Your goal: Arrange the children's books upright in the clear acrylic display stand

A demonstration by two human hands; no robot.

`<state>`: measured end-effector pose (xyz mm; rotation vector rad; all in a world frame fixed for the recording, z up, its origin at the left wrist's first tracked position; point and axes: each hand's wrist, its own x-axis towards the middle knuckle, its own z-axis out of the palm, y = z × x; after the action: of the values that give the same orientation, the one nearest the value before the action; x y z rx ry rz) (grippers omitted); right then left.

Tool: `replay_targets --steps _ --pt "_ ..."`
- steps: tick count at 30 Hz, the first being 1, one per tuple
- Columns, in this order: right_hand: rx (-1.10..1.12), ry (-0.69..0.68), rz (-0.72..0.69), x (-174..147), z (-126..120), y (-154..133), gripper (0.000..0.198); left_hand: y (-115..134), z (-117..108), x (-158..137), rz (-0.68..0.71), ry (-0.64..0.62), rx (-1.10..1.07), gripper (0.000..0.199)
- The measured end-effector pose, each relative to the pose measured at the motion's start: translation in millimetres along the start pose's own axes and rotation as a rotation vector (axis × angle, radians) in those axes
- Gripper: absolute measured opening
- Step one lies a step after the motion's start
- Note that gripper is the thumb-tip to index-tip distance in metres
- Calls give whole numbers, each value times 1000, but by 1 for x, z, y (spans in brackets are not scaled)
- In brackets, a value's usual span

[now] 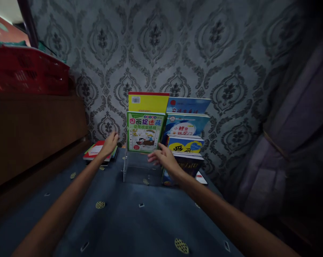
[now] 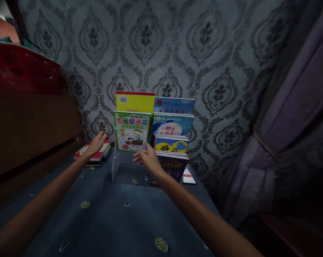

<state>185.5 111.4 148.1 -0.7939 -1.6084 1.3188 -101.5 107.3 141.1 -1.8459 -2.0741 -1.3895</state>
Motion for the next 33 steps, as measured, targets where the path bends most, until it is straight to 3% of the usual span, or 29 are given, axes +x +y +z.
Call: replay_targets --steps 6,9,13,19,23,33 --pt "-45 -251 109 -55 -4 77 75 -69 5 -51 -138 -158 383 48" --pt "-46 -275 164 -77 -1 116 74 -89 11 -66 -132 -254 515 65" --pt "-21 -274 237 -95 5 149 69 -102 15 -71 -87 -322 655 56" --pt "-1 -243 199 -105 4 157 62 -107 6 -69 -16 -352 790 56" --pt "3 -241 175 -108 4 153 61 -105 -5 -69 42 -369 827 47" --pt "-8 -239 145 -114 4 152 64 -88 -18 -83 119 -437 868 37"
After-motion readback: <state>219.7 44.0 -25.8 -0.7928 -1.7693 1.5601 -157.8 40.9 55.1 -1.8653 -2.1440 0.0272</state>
